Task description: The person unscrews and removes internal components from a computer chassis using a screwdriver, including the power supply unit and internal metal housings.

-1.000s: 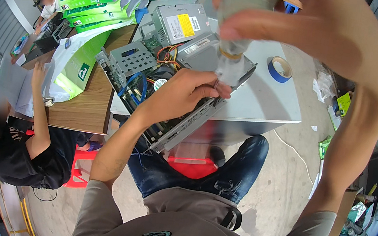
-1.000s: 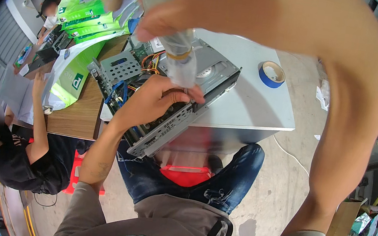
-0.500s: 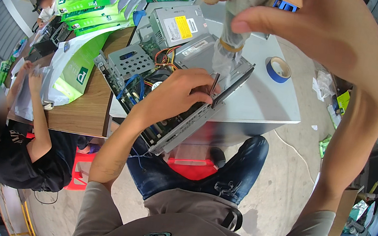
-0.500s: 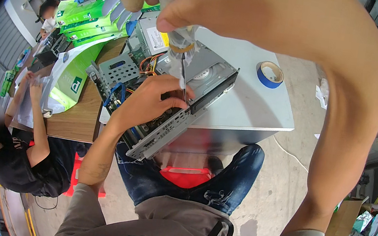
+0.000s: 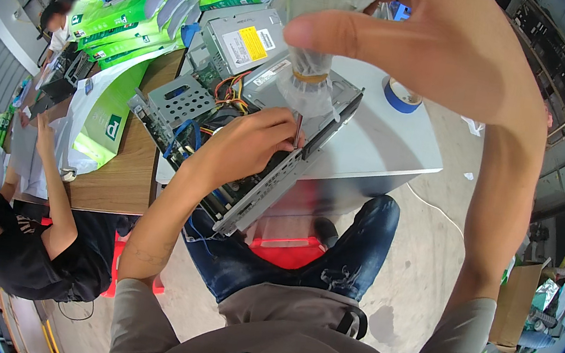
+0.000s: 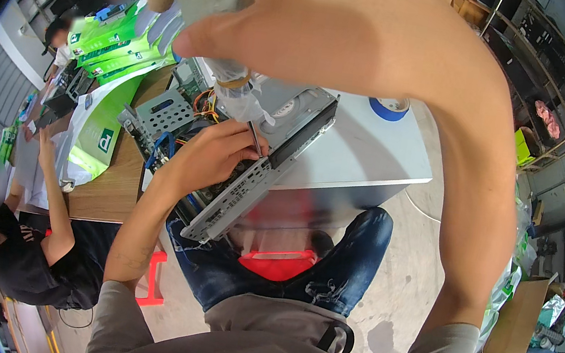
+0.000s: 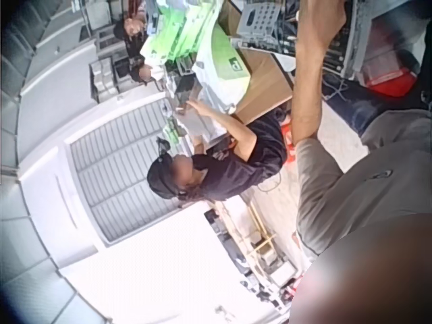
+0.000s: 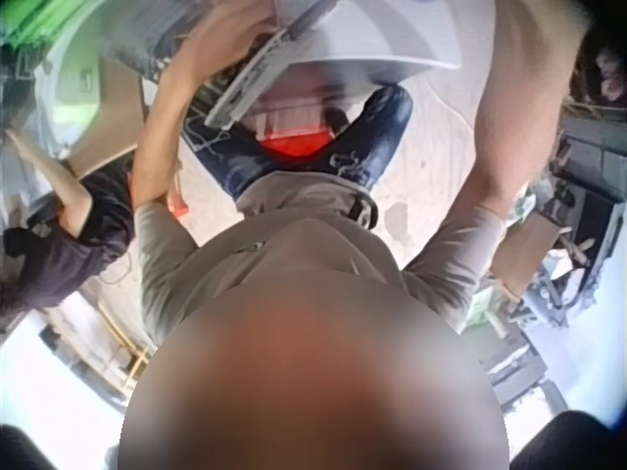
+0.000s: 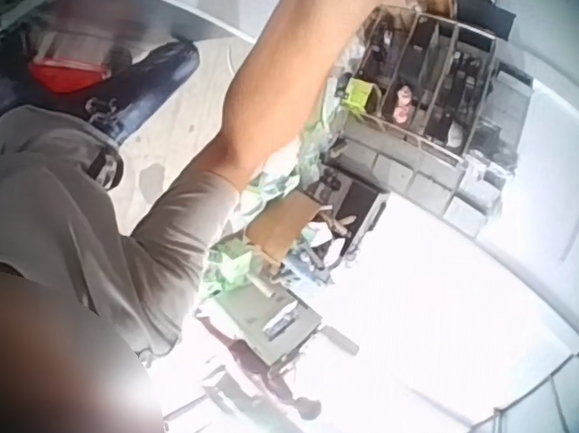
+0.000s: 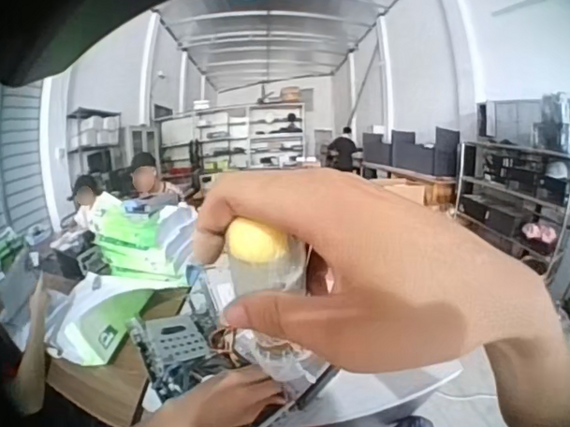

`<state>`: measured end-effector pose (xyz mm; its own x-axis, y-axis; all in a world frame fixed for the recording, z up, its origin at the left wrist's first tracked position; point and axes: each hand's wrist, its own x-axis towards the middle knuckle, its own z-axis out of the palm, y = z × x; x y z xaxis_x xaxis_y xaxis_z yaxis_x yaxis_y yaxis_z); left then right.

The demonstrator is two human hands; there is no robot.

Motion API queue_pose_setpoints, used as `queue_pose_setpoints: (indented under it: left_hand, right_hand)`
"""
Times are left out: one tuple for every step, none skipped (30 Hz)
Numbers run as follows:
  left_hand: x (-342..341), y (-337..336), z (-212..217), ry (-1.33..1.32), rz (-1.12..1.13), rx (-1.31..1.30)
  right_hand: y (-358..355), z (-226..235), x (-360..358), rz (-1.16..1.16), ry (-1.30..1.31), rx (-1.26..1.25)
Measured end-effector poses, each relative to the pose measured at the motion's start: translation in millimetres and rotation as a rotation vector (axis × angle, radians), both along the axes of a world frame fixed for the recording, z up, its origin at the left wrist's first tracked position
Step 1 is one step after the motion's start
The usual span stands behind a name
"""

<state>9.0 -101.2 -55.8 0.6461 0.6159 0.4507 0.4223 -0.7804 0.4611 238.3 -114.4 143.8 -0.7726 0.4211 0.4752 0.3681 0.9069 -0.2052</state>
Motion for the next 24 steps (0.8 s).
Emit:
queue_pose_setpoints:
  left_hand:
    - [0, 0, 1, 0.02, 0.003, 0.029]
    - [0, 0, 1, 0.044, -0.007, 0.044]
    - [0, 1, 2, 0.055, -0.016, 0.07]
    - [0, 2, 2, 0.067, -0.025, 0.095]
    - [0, 3, 3, 0.077, -0.033, 0.101]
    - [0, 4, 3, 0.09, -0.041, 0.105]
    - [0, 5, 4, 0.102, -0.049, 0.109]
    - [0, 5, 5, 0.119, -0.042, 0.09]
    - [0, 5, 6, 0.137, -0.035, 0.071]
    - [-1, 4, 7, 0.138, -0.025, 0.063]
    - [-1, 3, 9, 0.157, -0.022, 0.048]
    - [0, 2, 11, 0.161, -0.016, 0.043]
    - [0, 1, 15, 0.166, -0.011, 0.039]
    - [2, 0, 19, 0.118, -0.01, 0.015]
    - [4, 1, 24, 0.072, -0.012, -0.005]
    - [8, 3, 30, 0.039, -0.012, -0.034]
    - [13, 7, 37, 0.021, 0.013, 0.065]
    - [20, 13, 42, 0.026, -0.001, 0.059]
    - [29, 21, 48, 0.028, -0.014, 0.055]
    - [39, 30, 54, 0.026, -0.025, 0.056]
    - [53, 41, 58, 0.044, -0.037, 0.019]
    - [70, 53, 60, 0.072, -0.073, 0.028]
    - [87, 67, 62, 0.103, -0.105, 0.04]
    - [105, 83, 63, 0.135, -0.134, 0.052]
  right_hand:
    - [1, 0, 5, -0.003, 0.015, -0.004]
    - [2, -1, 9, -0.005, 0.028, -0.01]
    - [3, 0, 12, -0.001, 0.035, 0.004]
    - [4, 2, 14, 0.008, 0.038, 0.032]
    - [4, 4, 15, 0.019, 0.04, 0.08]
    - [4, 5, 15, 0.03, 0.042, 0.128]
    - [2, 6, 16, 0.003, 0.028, 0.205]
    - [-1, 6, 17, -0.02, 0.078, 0.233]
    - [-2, 4, 21, -0.044, 0.128, 0.261]
    - [-11, -1, 27, -0.062, 0.24, 0.239]
    - [-12, -5, 36, -0.092, 0.323, 0.215]
    - [-16, -11, 45, -0.118, 0.408, 0.19]
    - [-16, -17, 61, -0.158, 0.465, 0.166]
    - [-16, -23, 77, -0.201, 0.523, 0.144]
    - [-17, -32, 96, -0.246, 0.584, 0.126]
    - [-17, -40, 114, -0.293, 0.646, 0.111]
    - [-18, -52, 132, -0.342, 0.708, 0.097]
    - [-24, -71, 147, -0.372, 0.795, 0.049]
    - [-30, -91, 162, -0.46, 0.919, 0.009]
    - [-37, -117, 174, -0.399, 1.041, -0.047]
    - [-47, -146, 185, -0.467, 1.184, -0.125]
    - [-60, -179, 193, -0.525, 1.302, -0.189]
    - [-71, -213, 199, -0.575, 1.428, -0.251]
    - [-83, -248, 200, -0.645, 1.532, -0.306]
